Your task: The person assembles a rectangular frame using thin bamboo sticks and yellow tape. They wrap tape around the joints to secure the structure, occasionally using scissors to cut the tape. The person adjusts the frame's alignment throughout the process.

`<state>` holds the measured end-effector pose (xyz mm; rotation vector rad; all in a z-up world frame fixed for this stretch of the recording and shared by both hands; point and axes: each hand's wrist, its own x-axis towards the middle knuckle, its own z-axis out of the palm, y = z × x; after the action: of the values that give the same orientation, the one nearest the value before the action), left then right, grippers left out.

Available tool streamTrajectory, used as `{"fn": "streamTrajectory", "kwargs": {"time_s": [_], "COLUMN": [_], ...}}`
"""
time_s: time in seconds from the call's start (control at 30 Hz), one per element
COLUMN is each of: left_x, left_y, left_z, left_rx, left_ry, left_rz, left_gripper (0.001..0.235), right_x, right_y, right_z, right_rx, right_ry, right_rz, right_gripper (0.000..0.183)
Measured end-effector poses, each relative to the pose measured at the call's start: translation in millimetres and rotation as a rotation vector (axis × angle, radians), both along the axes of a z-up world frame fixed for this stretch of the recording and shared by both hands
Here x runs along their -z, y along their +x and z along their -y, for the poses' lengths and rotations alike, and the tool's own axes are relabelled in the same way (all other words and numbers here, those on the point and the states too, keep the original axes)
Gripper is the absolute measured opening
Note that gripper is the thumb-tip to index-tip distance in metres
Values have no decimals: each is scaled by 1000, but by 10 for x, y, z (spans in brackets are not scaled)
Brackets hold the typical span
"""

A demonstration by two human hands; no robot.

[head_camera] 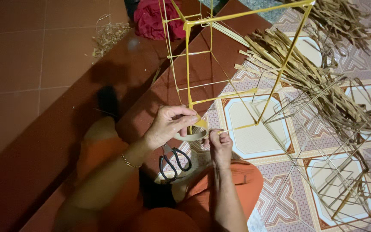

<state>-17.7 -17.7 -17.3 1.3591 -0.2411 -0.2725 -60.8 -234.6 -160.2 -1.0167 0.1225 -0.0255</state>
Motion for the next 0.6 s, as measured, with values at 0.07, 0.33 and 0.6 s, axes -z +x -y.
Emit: {"fn": "streamTrajectory", "kwargs": {"time_s": [0.07, 0.33, 0.6], "left_x": [-9, -1, 83], "left_y": [16, 25, 26], "left_z": [6, -10, -22], "left_rx": [0, 11, 16], "left_ry": [-31, 4, 35], "left_rz": [-1, 21, -47], "left_gripper": [17, 19, 20], "right_x": [54, 277, 13], "right_y": [8, -19, -210], "right_z": [-20, 22, 246], "right_rx": [32, 7, 126], "right_ry": [-93, -289, -681], "right_rz": [7, 54, -38], "right_gripper": [15, 21, 48]}}
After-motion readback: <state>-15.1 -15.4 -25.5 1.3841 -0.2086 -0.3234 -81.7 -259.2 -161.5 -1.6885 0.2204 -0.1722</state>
